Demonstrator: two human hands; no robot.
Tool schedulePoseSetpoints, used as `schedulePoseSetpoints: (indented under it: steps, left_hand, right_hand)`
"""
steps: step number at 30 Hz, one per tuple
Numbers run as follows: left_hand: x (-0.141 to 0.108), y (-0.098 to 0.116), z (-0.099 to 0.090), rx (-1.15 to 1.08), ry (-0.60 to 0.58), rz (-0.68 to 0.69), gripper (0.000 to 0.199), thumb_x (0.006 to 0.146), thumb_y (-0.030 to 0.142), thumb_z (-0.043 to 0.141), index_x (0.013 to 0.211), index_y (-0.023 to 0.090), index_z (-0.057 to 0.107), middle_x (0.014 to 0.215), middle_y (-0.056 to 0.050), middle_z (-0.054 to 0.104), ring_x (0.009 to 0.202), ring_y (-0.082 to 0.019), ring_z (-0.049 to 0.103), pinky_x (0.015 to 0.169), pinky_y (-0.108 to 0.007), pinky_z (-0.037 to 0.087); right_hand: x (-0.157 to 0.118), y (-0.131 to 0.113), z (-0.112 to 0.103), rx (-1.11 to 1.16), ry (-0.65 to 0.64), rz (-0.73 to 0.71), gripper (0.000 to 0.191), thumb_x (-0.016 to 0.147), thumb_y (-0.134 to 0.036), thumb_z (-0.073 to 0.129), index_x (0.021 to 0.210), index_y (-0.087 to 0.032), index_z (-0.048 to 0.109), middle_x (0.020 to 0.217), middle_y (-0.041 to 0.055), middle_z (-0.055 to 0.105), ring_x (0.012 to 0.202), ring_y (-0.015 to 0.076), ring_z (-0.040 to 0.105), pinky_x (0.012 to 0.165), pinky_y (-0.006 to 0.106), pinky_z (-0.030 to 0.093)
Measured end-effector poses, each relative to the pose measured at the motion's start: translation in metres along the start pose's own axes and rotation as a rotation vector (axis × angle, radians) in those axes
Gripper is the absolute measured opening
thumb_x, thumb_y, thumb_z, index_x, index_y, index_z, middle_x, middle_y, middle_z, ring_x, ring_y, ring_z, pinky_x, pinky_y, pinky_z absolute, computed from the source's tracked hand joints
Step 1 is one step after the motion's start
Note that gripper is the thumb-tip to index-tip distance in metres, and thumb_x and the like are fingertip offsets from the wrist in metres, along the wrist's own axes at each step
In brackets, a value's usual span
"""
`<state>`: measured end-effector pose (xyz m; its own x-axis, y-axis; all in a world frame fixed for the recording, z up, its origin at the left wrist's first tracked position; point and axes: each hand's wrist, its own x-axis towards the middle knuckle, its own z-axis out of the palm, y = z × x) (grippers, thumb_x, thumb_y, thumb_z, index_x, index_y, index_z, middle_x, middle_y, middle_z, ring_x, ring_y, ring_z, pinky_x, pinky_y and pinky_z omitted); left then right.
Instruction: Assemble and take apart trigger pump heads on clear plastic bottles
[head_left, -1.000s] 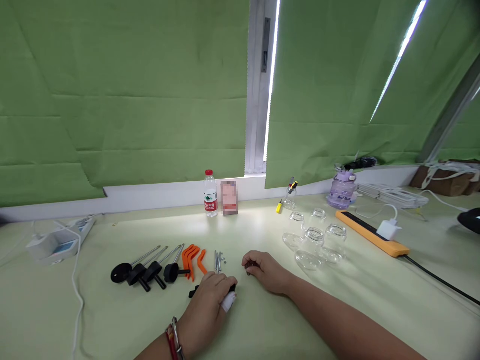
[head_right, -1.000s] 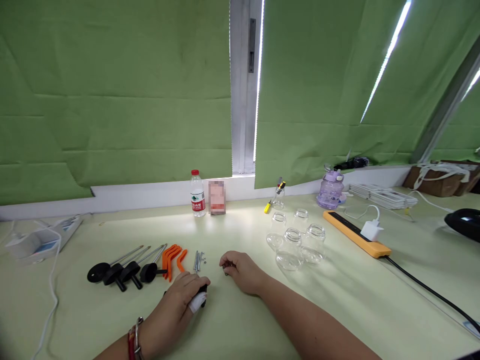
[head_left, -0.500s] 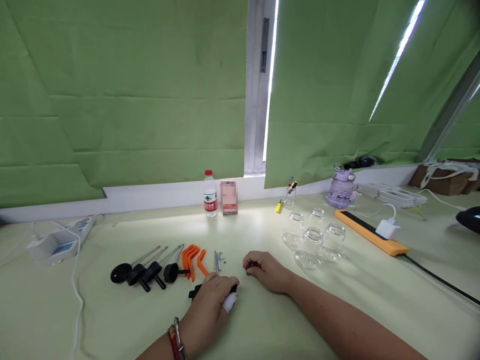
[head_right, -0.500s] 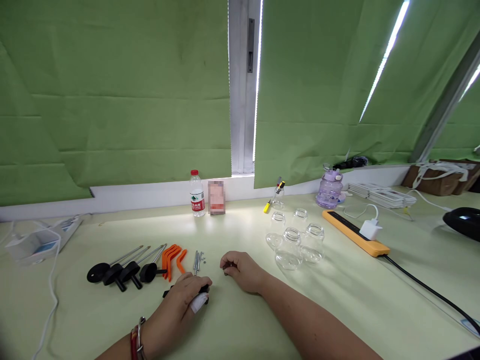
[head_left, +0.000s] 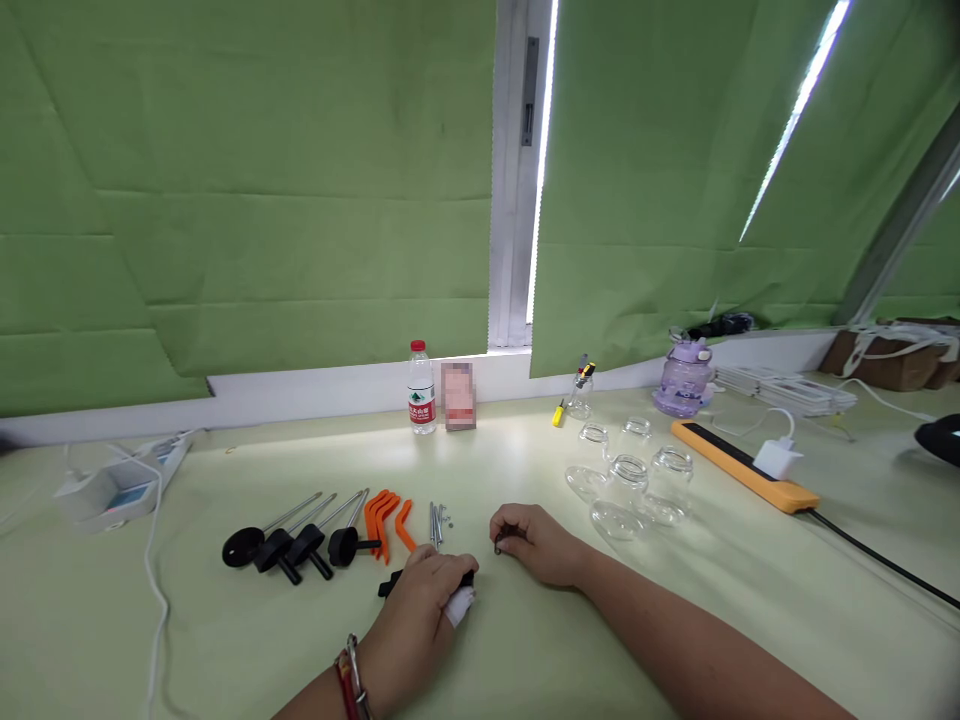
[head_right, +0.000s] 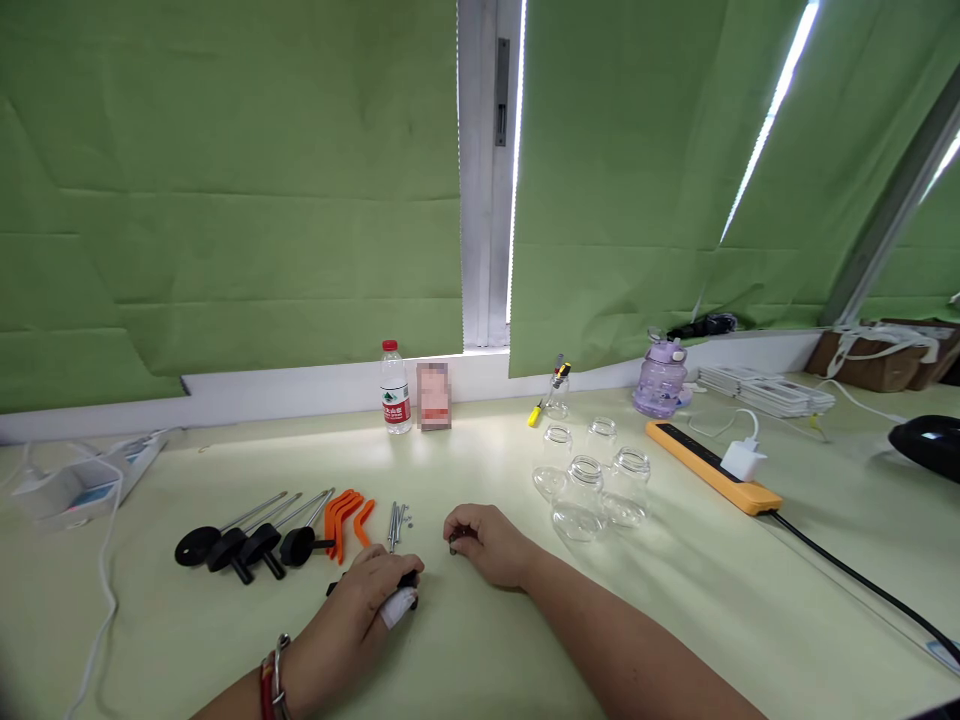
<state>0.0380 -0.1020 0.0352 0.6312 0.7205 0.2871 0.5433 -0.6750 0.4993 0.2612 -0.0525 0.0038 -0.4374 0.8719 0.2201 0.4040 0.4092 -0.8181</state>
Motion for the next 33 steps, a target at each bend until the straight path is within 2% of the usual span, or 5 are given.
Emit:
schedulePoseSetpoints:
  steps: [22,33]
  left_hand:
    - [0.0008,0.0010,-0.0011,-0.002,0.003,0.009,0.026,0.089,0.017,0.037,0.106,0.021,0.056,0.093,-0.006,0.065,0.083,-0.021,0.052,0.081,-0.038,0.041]
    - [0.0001,-0.0007,0.0006,-0.007,0.005,0.011,0.029,0.090,0.016,0.037,0.111,0.023,0.056,0.093,-0.005,0.065,0.083,-0.021,0.052,0.082,-0.038,0.041]
  right_hand:
    - [0.0001,-0.0040,0.0020,-0.029,0.015,-0.026,0.019,0.075,-0.007,0.050,0.085,-0.019,0.061,0.082,0.0010,0.062,0.078,0.0149,0.057,0.072,0.026,0.046]
    - [0.0001,-0.0060,0.0027,0.098,0.035,0.000,0.017,0.074,-0.010,0.052,0.086,-0.018,0.061,0.081,0.0010,0.062,0.077,0.0145,0.057,0.074,0.028,0.047]
